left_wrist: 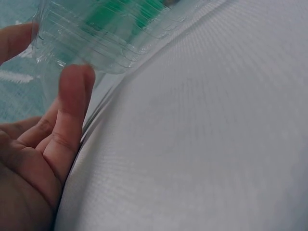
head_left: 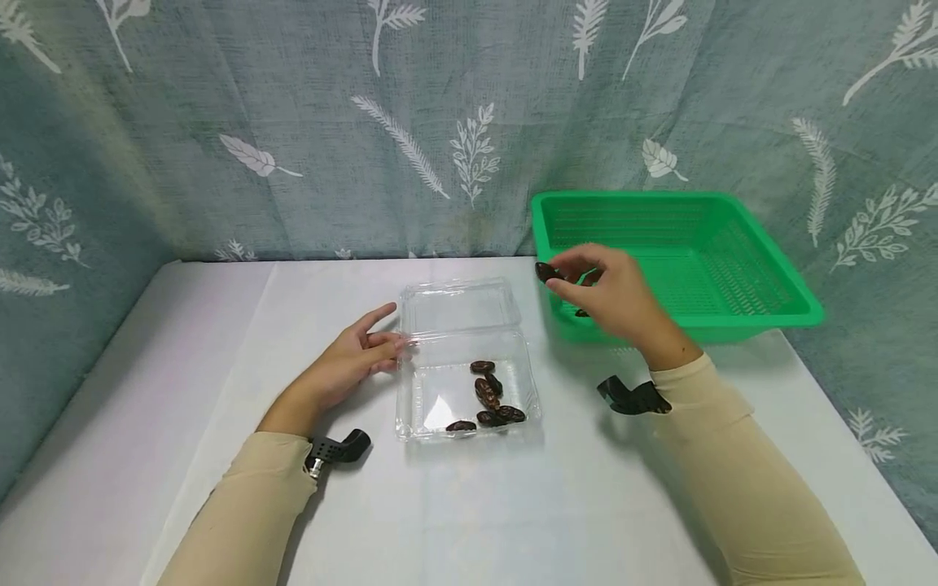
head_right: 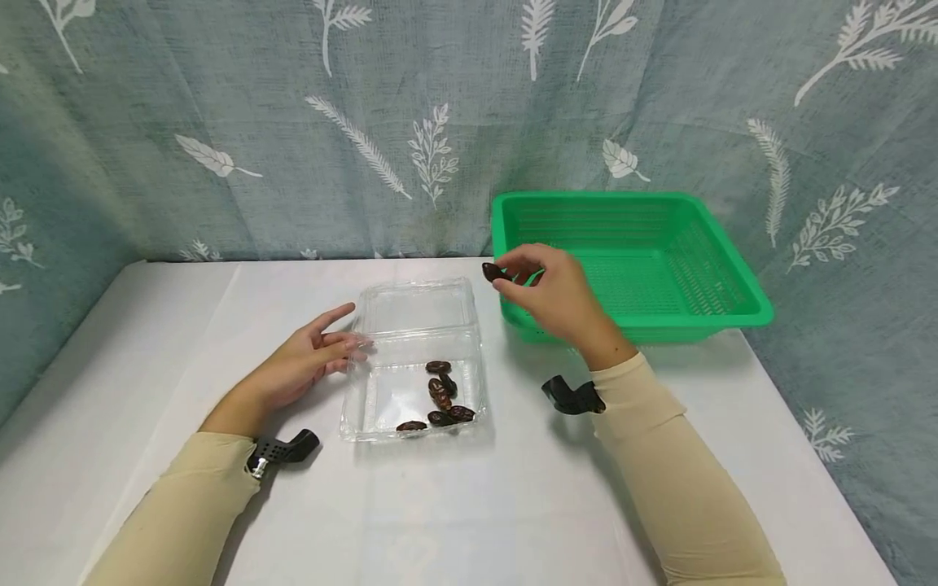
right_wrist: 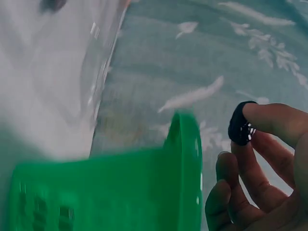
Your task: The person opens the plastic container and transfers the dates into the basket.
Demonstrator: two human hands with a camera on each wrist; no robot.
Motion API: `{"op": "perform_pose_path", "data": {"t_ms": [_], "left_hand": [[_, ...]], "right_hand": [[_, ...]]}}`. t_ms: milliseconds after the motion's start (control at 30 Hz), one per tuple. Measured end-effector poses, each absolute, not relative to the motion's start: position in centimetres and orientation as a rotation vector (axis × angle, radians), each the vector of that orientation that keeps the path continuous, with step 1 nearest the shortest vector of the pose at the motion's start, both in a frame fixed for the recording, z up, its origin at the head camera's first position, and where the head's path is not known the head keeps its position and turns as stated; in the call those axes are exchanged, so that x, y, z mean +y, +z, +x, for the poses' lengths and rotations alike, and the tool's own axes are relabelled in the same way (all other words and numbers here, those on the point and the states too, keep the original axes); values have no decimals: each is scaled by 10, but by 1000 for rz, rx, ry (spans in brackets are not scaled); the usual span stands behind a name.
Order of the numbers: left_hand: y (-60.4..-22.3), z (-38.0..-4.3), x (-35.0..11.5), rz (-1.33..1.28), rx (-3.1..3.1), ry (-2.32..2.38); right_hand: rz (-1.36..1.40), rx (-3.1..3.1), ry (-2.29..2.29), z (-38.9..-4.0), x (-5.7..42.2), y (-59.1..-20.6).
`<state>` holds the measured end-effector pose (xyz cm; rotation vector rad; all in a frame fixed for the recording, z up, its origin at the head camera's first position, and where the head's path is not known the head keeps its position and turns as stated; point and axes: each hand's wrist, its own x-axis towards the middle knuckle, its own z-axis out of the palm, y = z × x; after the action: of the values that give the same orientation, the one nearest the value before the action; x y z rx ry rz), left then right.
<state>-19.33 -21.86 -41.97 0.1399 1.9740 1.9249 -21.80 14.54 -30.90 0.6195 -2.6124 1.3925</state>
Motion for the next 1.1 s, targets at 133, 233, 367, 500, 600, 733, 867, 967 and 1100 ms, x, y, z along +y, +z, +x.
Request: {"op": "perform_pose_path", "data": {"t_ms": [133,233,367,500,600,733,867,967,1100], "left_hand": [[-418,-194,-222,152,1999,1922],[-418,-195,-222,170,2005,1917],[-419,-194,-220,160,2000,1900],[-418,-192,-219,132,1982,1873],[-417,-190,-218,100,1965,1827],[-415,-187,-217,61,1929,1764],[-414,-184,-216,67,1871,1732],[-412,-183,-216,102,1838,1713],[-411,-181,-217,153,1809,1709]], "right_hand": [[552,-2640,1382,-228,160,-302],[474,-2739,1296,-235,171,-297],[393,-2949,1190,-245,183,-295],[368,-3111,1103,-255,193,-299],[369,-3188,1054,-262,197,-305],[395,-3261,1036,-269,197,-313],[414,-3316,1047,-275,196,-318],[436,-3342,1018,-279,196,-321],[473,-3363,948,-282,195,-325]]}}
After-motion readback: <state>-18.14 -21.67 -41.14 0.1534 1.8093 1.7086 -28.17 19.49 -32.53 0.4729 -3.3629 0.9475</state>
